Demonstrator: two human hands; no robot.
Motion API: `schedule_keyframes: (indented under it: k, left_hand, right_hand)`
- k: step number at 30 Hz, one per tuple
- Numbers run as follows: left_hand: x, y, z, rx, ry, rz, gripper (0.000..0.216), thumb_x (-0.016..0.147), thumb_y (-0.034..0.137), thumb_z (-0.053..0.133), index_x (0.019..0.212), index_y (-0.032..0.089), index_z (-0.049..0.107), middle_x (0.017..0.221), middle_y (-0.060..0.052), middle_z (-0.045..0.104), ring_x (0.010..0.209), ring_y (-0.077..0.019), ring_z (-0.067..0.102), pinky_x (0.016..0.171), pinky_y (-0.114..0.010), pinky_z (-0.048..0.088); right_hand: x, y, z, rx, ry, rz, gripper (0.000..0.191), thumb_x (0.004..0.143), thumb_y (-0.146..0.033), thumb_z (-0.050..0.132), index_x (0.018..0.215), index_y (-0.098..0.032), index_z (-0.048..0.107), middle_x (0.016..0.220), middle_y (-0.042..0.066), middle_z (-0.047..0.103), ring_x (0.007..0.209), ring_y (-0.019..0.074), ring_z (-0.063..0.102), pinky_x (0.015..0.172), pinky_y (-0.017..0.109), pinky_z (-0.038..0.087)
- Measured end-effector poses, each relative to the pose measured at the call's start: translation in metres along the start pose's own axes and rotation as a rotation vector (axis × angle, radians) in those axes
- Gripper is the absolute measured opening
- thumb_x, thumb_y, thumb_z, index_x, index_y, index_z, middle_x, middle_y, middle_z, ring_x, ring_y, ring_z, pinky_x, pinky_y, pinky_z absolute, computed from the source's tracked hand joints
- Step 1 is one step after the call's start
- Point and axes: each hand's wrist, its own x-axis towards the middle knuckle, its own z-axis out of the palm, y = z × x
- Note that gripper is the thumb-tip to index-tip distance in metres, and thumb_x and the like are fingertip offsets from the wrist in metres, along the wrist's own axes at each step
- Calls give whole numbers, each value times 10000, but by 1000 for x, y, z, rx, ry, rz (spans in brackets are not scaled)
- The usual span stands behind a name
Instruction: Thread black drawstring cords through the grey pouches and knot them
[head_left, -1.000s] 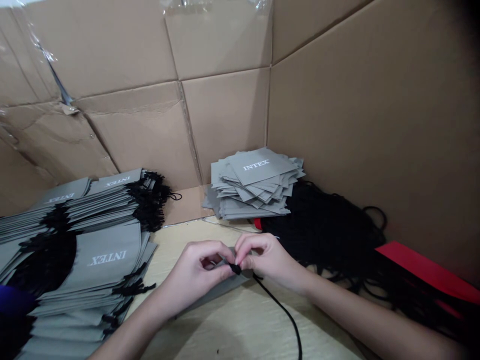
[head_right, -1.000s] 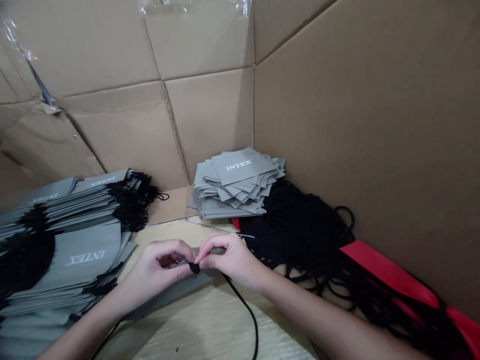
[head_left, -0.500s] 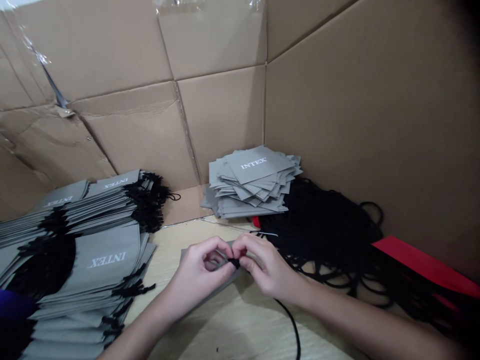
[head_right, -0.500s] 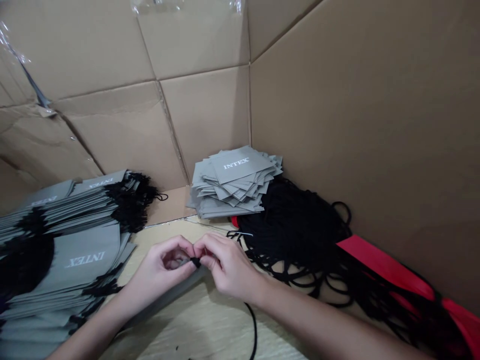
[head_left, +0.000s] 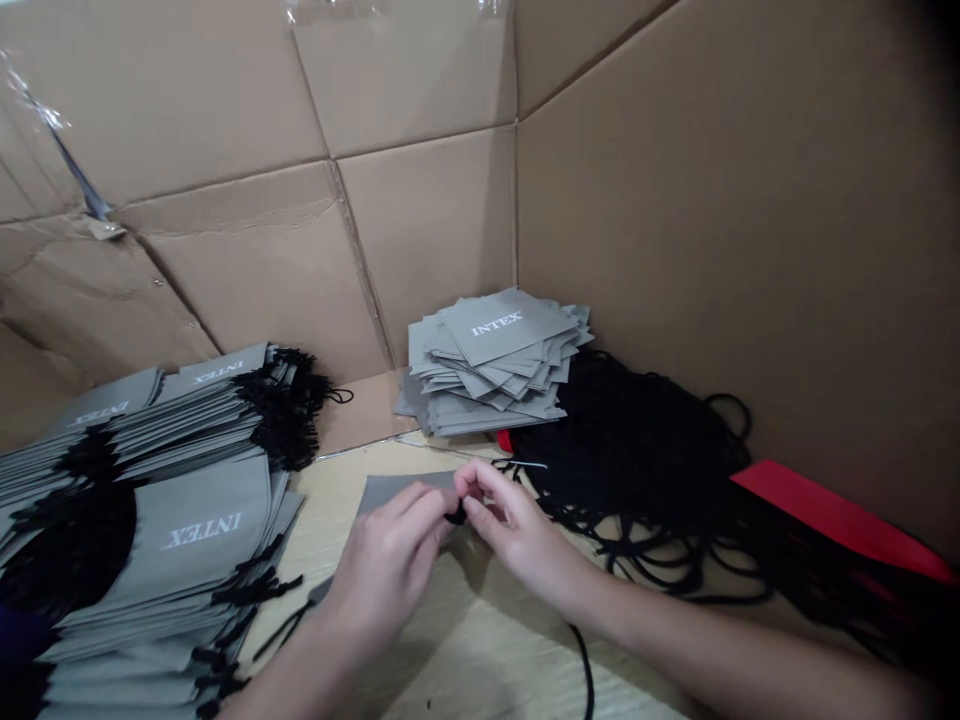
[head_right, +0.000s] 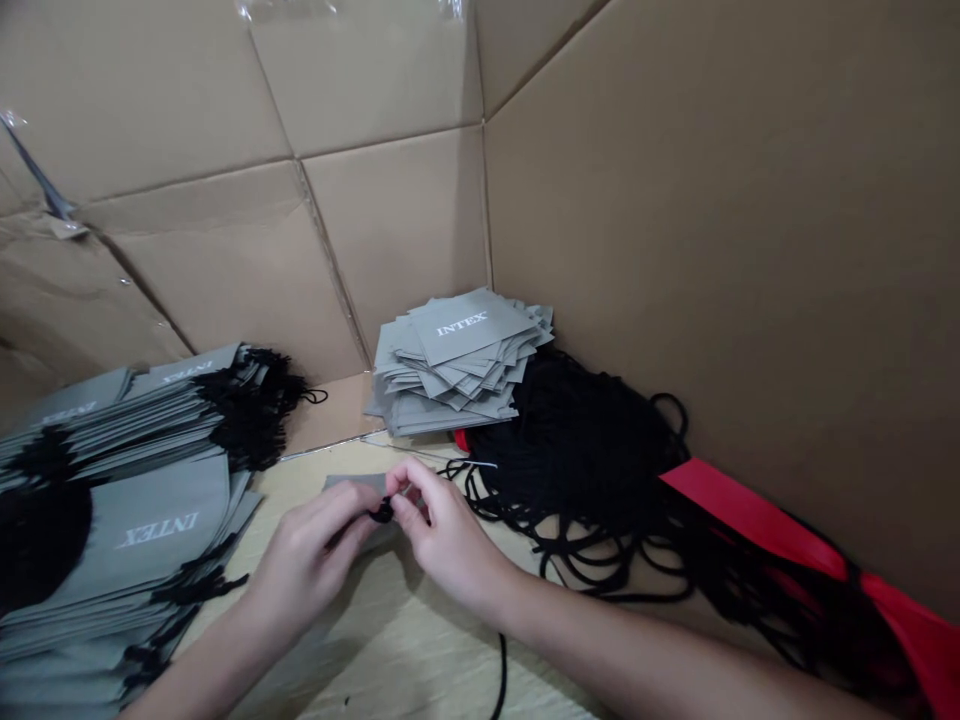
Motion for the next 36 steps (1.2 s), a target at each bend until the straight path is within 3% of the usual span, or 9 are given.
schedule_keyframes:
  k: [4,8,11,17,23,29,36]
  left_hand:
    - [2,-1,4,-110,23,-295,99,827,239,485,914,223,529,845,0,653,731,-159,592,652,-221,407]
    - [5,1,6,-162,5,-366,149,807,324,510,817,195,583,734,7,625,677,-157,555,603,-215,384]
    - [5,1,7,-131,26,-369,183,789,351,528,787,178,586,630,21,567,598,-146,497,555,-216,354]
    - [6,1,4,-108,87,-329,199,776,355,548,778,170,622,607,22,571,561,-135,468,532,-211,340]
    - [5,3,-1,-10,73,-339,271,790,423,538,701,175,603,592,33,564,548,-122,464,539,-212,321]
    - [8,1,-2,-159,2,-298,240,824,342,506,680,168,586,617,25,580,607,-133,502,575,-208,356]
    - [8,4,-2,-278,-21,-212,199,839,217,478,809,172,669,768,-13,685,722,-163,593,660,-215,430]
  right_hand:
    - [0,3,1,111,-2,24,72,892,-289,429,874,-220,442,817,-19,438,772,134,428,688,240,348]
    - [1,1,-2,117,-4,22,194,908,-392,397,870,-214,463,778,-23,425,716,128,409,633,234,333]
    - [3,-2,-5,84,-23,12,297,907,-463,374,833,-199,490,728,-27,429,676,125,407,605,233,325]
    - [10,2,-8,36,9,16,269,880,-431,470,770,-186,492,697,-33,461,651,115,438,579,217,333]
    - [10,6,-12,-361,6,-136,217,932,-321,389,794,-193,496,694,-23,505,650,118,471,593,223,327]
    - [6,4,-14,-639,-117,-101,234,955,-313,266,833,-210,436,604,-27,507,510,118,468,502,227,287]
    - [6,-1,-13,-556,-139,-38,268,964,-335,225,800,-217,402,583,-36,496,499,114,456,499,228,291]
